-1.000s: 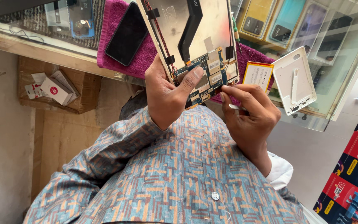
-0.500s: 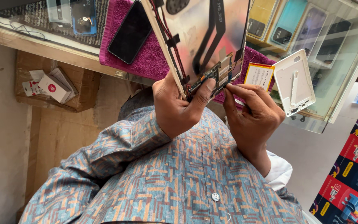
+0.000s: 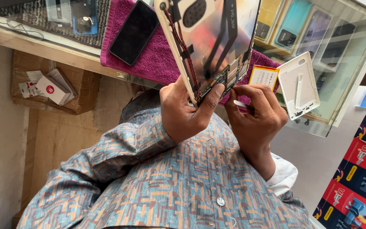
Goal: The person opens a white tablet on a counter, removes its back cover, and works on the internal components. They carry the tablet to a workbench, solder the battery connector with a soldering iron, then return to the counter and use a screwdriver and a spudger to pry and adjust the battery and board inside the tablet.
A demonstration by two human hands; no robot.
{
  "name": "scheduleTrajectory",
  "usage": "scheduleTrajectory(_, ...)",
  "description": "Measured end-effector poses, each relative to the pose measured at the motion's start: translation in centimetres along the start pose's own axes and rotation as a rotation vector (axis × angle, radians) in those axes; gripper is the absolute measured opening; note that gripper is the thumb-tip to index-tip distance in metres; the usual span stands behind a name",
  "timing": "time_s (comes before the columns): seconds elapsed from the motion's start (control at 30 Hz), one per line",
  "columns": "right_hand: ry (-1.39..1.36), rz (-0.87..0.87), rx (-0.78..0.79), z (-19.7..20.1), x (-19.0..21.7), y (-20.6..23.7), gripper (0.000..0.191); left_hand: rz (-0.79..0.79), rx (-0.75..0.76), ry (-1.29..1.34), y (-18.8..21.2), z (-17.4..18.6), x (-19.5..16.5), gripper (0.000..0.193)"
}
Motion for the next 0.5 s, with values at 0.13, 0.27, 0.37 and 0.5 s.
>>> scheduleTrajectory(0.13, 0.022, 0.017, 0.014, -0.37, -0.25, 0.13, 0.022, -0.025, 0.025, -0.016, -0.01, -0.08, 0.05, 0.026)
scheduleTrajectory(0.27, 0.029, 0.010, 0.033, -0.69, -0.49, 0.16, 0.024, -0.049, 0.028, -0.027, -0.12, -0.07, 0.03, 0.028)
scheduleTrajectory(0.37, 0.040, 0.019, 0.041, -0.71, -0.67, 0.08, 0.024, -0.012, 0.036, -0.027, -0.32, 0.00, 0.12, 0.027)
scheduleTrajectory(0.5, 0.064, 0.056, 0.059, -0.43, -0.72, 0.01, 0.018, -0.017, 0.021, -0.006, -0.45, -0.09, 0.12, 0.026)
Point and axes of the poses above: each hand's wrist, its own y-axis away from the middle knuckle, its own z-axis out of the back of the hand, x = y × z, the point moved 2 cm from there along -y, towards the middle knuckle, and after that the axes turned 8 degrees about z, right-handed, at the moved point
